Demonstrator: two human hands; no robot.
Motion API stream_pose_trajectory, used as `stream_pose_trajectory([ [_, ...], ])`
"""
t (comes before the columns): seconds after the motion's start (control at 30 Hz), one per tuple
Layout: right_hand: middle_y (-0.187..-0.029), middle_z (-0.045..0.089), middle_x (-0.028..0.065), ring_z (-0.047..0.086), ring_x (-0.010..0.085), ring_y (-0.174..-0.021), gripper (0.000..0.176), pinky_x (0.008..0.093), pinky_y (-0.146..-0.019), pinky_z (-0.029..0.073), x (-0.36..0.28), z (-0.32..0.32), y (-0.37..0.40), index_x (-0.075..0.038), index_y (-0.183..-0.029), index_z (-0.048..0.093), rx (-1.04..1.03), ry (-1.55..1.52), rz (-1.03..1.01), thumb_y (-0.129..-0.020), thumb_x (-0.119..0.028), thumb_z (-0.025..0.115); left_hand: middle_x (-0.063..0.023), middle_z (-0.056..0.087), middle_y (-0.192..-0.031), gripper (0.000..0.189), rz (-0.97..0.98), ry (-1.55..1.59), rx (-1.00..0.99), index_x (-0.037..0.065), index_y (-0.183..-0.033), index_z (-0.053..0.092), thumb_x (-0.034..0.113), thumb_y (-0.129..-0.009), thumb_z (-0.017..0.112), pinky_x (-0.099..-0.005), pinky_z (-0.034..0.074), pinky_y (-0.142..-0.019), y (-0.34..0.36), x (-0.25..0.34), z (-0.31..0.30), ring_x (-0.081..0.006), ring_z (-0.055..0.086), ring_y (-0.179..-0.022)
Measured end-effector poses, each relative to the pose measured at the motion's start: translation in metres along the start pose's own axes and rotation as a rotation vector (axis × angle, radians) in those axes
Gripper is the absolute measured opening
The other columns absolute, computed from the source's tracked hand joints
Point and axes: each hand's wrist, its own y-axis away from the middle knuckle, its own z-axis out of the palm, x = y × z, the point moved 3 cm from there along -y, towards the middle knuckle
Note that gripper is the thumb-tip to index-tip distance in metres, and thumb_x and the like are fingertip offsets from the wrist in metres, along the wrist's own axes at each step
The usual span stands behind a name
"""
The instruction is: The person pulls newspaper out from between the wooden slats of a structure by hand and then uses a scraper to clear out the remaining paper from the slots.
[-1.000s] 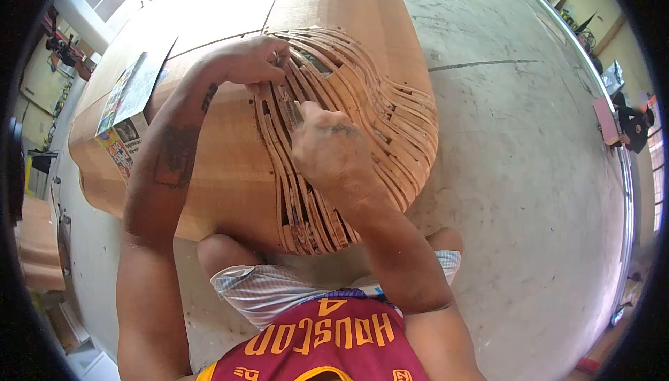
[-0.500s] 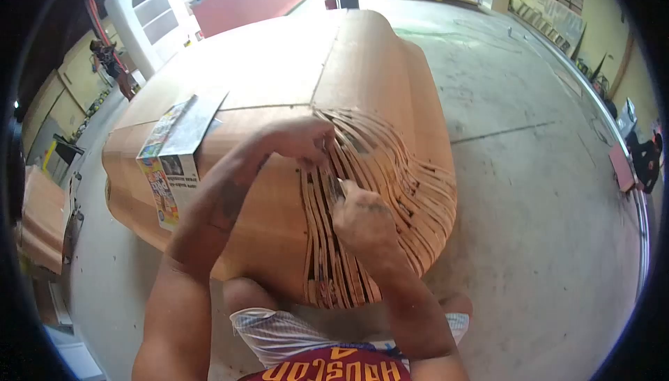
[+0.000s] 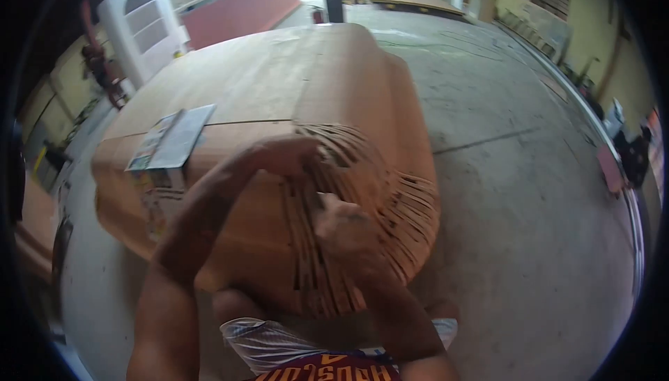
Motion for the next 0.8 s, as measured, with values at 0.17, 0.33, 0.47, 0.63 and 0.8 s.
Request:
stream_pose_trajectory([
  [0.17,-0.099,0.076,0.0295,0.075,0.0481,-0.095,0.03,0.0548,-0.088,0.059,0.018,-0.001,-0.02,0.002,-0.121,0.07,0.11,-0.003,-0.026,-0.102,-0.018,0.059,-0.0145,0.076,-0.116,0.069,0.259,0.27,0.031,0.001,-0.148,0.048,0.002,-0.087,0.081,-0.0391,0.065,-0.083,-0.03,-0.064,0.011,-0.0232,0.076,-0.098],
  [0.33,-0.096,0.075,0.0291,0.075,0.048,-0.091,0.029,0.0547,-0.084,0.059,0.03,0.001,-0.042,0.002,-0.121,0.07,0.182,-0.026,-0.088,-0.102,-0.017,0.059,-0.0112,0.076,-0.109,0.056,0.068,0.234,0.093,0.0,-0.133,0.056,0.002,-0.085,0.084,-0.0376,0.064,-0.072,-0.006,-0.001,-0.01,-0.0197,0.076,-0.095],
  [0.47,-0.093,0.075,0.0288,0.074,0.0479,-0.088,0.029,0.0547,-0.081,0.059,0.029,0.013,-0.037,0.002,-0.12,0.07,0.187,-0.015,-0.115,-0.101,-0.016,0.06,-0.0122,0.076,-0.11,0.067,0.192,0.15,0.125,-0.003,-0.147,0.049,0.006,-0.088,0.081,-0.0386,0.062,-0.079,-0.022,-0.035,-0.001,-0.0206,0.075,-0.095],
  [0.63,-0.089,0.074,0.0284,0.074,0.0478,-0.083,0.028,0.0547,-0.077,0.059,0.026,-0.003,0.008,0.003,-0.12,0.07,0.237,-0.028,-0.196,-0.1,-0.015,0.061,-0.0069,0.077,-0.089,0.029,0.046,0.035,0.016,0.002,-0.118,0.062,0.014,-0.095,0.076,-0.0327,0.06,-0.058,-0.01,0.008,-0.007,-0.0148,0.073,-0.069],
  [0.8,-0.09,0.073,0.0304,0.074,0.0481,-0.085,0.027,0.0549,-0.077,0.058,-0.009,-0.036,0.027,0.004,-0.118,0.069,0.18,-0.082,-0.132,-0.1,-0.015,0.061,-0.0111,0.077,-0.087,0.027,-0.109,0.145,0.119,0.002,-0.104,0.057,0.012,-0.092,0.08,-0.033,0.061,-0.057,0.015,0.037,-0.012,-0.0166,0.075,-0.067],
])
